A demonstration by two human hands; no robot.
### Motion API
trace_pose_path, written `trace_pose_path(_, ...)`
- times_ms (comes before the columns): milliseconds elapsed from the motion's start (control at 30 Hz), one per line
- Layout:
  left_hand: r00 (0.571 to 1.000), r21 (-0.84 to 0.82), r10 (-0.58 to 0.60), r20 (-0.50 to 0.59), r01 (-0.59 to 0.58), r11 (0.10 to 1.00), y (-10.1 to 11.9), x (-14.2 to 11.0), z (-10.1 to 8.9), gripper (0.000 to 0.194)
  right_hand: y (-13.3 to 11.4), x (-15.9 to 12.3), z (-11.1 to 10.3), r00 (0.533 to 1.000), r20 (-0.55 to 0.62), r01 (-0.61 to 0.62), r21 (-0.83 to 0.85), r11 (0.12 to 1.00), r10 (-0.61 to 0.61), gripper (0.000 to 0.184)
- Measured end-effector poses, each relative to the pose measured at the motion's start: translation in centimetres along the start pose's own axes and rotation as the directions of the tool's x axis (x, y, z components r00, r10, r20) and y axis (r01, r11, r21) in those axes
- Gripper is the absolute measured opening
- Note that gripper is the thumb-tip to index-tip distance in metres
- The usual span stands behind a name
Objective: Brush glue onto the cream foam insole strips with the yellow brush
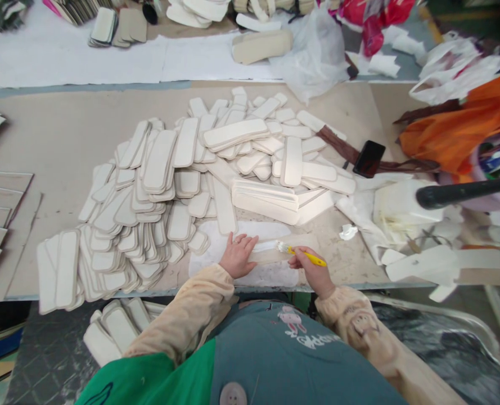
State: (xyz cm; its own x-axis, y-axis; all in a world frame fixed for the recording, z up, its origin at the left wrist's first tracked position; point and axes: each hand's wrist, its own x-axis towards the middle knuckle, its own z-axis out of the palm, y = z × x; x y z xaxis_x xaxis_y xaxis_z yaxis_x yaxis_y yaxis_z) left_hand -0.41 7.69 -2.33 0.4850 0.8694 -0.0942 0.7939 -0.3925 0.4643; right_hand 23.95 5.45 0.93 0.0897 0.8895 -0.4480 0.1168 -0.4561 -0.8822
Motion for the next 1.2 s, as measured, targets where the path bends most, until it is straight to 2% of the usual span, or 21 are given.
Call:
trace_pose_path(133, 1.0, 0.023, 0.012, -0.01, -0.012, 1.0, -0.1, -0.8, -0.4, 0.079, 0.2, 0.1, -0.9, 0.999, -0.039, 0.002, -0.012, 1.0, -0.002, 0.035)
trace_pose_path(400, 0.998, 0.046, -0.003, -0.066, 0.006, 0.999, -1.0, -3.2, -0.4, 0.073, 1.0, 0.6, -4.5, 0.977, -0.212, -0.028, 0.001, 1.0, 0.028, 0.037)
trace_pose_path(533, 0.996, 0.056, 0.003, -0.087, 0.002, 0.998, 0.2, -3.4, -0.4, 0.077, 0.8, 0.7, -4.0, 0.978, -0.206, -0.014, 0.019, 1.0, 0.018, 0.037)
trace_pose_path(633, 0.997, 0.063, -0.012, -0.078, 0.016, 0.998, 1.6, -3.0, 0.3, 0.083, 0.5, 0.5, -3.0, 0.985, -0.174, -0.016, 0.013, 1.0, 0.018, 0.036)
trace_pose_path(767, 0.995, 0.07, -0.069, -0.073, 0.074, 0.995, 2.4, -2.6, 1.5, 0.074, 0.4, 0.2, -2.2, 0.991, -0.132, -0.016, 0.015, 1.0, 0.017, 0.035)
trace_pose_path(967, 0.993, 0.082, -0.081, -0.089, 0.089, 0.993, 0.8, -3.7, 1.2, 0.071, 0.6, 0.4, -2.0, 0.996, -0.093, 0.003, -0.008, 1.0, -0.004, 0.034)
trace_pose_path(1200, 0.988, 0.02, -0.096, -0.117, 0.099, 0.995, -1.0, -5.1, 1.2, 0.077, -0.2, 0.6, -3.2, 0.982, -0.189, 0.007, -0.004, 1.0, -0.008, 0.036)
